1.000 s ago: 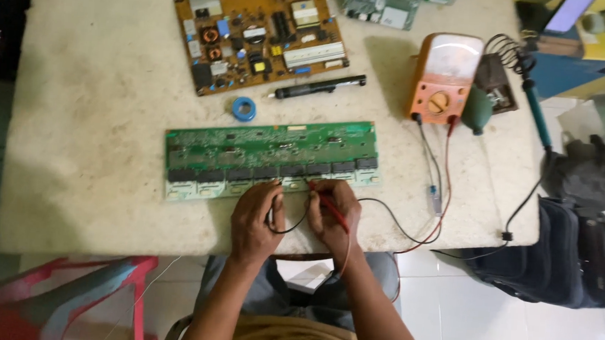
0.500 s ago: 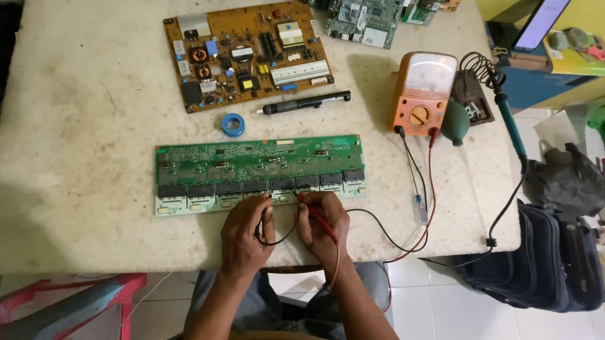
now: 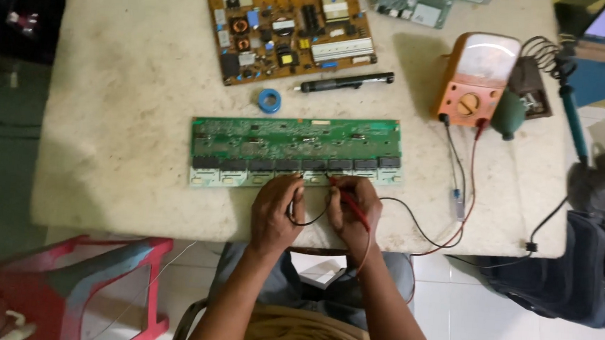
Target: Testing various points on a green circuit board using a multimeter to diagnose potential issues.
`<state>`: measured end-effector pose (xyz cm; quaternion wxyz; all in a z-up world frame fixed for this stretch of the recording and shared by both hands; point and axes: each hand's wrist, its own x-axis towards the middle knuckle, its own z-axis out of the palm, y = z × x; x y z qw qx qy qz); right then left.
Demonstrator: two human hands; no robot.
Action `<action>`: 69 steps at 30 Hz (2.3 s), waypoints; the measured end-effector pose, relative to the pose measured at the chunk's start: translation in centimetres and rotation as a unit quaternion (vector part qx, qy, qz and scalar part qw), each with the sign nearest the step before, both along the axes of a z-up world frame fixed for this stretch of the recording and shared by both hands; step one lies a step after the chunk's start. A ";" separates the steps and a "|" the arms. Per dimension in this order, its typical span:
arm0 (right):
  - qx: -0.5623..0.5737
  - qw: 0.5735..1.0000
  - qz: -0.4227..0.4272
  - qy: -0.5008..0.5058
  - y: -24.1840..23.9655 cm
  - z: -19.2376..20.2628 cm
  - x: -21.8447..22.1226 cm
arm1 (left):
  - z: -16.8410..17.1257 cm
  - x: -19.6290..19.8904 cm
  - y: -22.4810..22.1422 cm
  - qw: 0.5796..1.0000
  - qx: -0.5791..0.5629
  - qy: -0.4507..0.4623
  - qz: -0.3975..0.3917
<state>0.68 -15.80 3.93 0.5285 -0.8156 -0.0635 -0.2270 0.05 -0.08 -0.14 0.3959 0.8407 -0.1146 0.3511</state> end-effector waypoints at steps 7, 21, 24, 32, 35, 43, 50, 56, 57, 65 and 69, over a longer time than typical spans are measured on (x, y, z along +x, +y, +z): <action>-0.002 1.000 0.014 -0.026 -0.2 -1.2 0.5 | -0.7 -0.1 0.1 1.000 -0.014 0.011 -0.011; -0.417 0.899 0.131 -0.015 -1.0 0.1 5.7 | -0.2 -0.6 2.8 0.997 -0.039 -0.056 0.047; -0.439 0.888 0.134 -0.036 -1.3 0.2 6.2 | 0.7 -1.0 2.7 0.997 -0.054 -0.040 0.035; -0.495 0.861 0.113 0.004 -4.7 0.0 5.4 | -0.3 -1.1 2.7 0.998 -0.054 -0.032 0.013; -0.475 0.875 0.090 0.028 -6.6 0.2 4.6 | 0.2 -1.0 2.1 0.997 -0.072 -0.007 -0.017; -0.202 0.978 0.046 0.001 -9.0 -3.0 3.1 | 1.2 1.0 -1.9 0.988 -0.093 0.043 -0.118; 0.108 0.990 0.086 0.010 -6.5 -4.0 0.9 | 0.6 1.0 -2.0 0.987 -0.045 0.056 -0.143; 0.079 0.994 0.071 0.034 -6.2 -2.9 0.6 | 0.4 0.7 -2.1 0.986 -0.046 0.064 -0.145; 0.071 0.995 0.060 0.044 -6.2 -3.0 0.6 | 0.5 0.6 -2.0 0.986 -0.042 0.068 -0.146; 0.053 0.997 0.051 0.016 -5.3 -1.8 0.6 | 1.4 0.7 -2.1 0.981 -0.054 0.101 -0.158; 0.060 0.996 0.061 0.014 -5.4 -1.7 0.5 | 0.8 0.8 -2.0 0.981 -0.039 0.107 -0.157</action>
